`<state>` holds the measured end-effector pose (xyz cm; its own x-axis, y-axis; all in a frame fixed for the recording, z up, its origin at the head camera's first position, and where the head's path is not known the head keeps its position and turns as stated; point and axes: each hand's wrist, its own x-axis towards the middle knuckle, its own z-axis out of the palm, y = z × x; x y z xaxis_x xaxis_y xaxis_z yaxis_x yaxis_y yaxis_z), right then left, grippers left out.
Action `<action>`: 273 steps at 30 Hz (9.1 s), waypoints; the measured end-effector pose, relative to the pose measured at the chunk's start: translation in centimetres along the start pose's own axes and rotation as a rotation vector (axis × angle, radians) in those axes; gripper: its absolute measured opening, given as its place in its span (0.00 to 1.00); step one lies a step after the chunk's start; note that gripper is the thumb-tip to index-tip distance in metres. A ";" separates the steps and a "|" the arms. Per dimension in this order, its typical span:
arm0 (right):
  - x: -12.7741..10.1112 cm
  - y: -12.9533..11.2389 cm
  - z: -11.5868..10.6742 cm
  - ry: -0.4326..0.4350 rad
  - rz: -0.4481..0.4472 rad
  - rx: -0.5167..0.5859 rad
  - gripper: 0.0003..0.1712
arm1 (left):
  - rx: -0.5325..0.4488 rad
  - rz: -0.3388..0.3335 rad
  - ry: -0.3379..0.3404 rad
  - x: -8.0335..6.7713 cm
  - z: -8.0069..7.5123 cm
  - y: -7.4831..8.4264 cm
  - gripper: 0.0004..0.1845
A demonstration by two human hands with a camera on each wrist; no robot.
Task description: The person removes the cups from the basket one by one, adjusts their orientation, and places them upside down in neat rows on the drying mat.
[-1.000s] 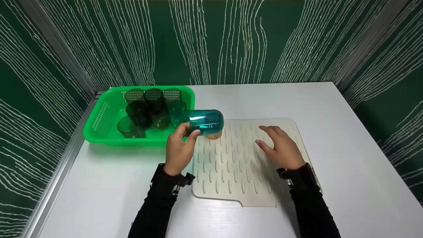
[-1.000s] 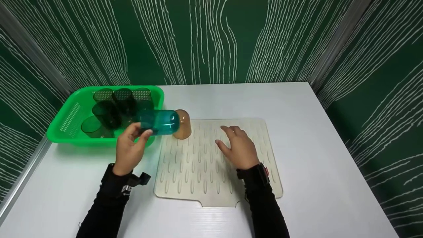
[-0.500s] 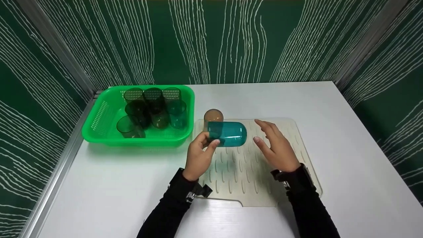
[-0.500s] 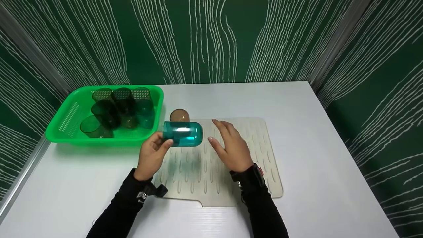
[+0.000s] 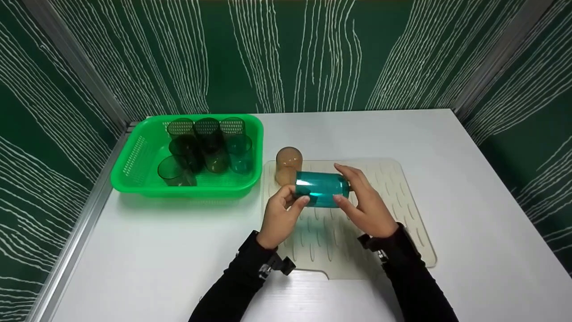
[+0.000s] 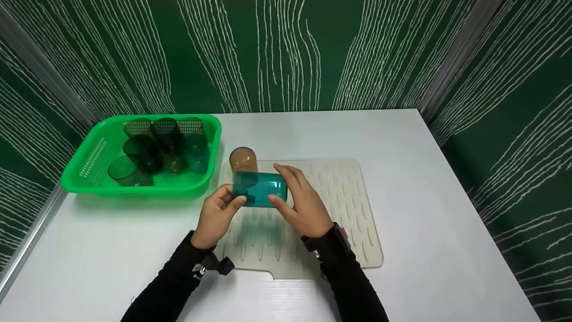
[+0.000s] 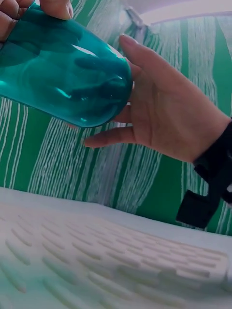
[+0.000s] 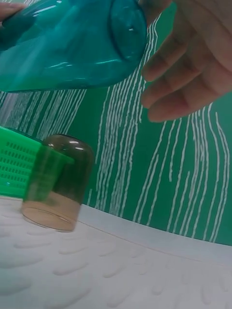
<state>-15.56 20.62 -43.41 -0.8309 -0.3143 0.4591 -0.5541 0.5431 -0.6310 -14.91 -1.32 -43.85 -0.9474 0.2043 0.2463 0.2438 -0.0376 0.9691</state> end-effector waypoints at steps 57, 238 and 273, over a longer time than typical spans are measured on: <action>7.0 1.2 -3.8 0.004 0.164 -0.196 0.38 | 1.161 0.390 0.178 -0.7 -8.1 2.9 0.14; -0.2 4.3 -3.1 -0.035 0.276 -0.494 0.31 | 1.361 -0.286 -0.123 4.1 -23.2 3.8 0.07; 0.2 2.0 -2.7 0.126 0.097 -0.326 0.30 | 1.022 0.327 0.101 0.4 -13.3 9.2 0.07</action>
<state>-16.71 23.74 -42.95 -0.8546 -0.1621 0.4933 -0.4109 0.7920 -0.4515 -15.78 -14.62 -34.70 -0.8063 0.2487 0.5367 0.5014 0.7688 0.3970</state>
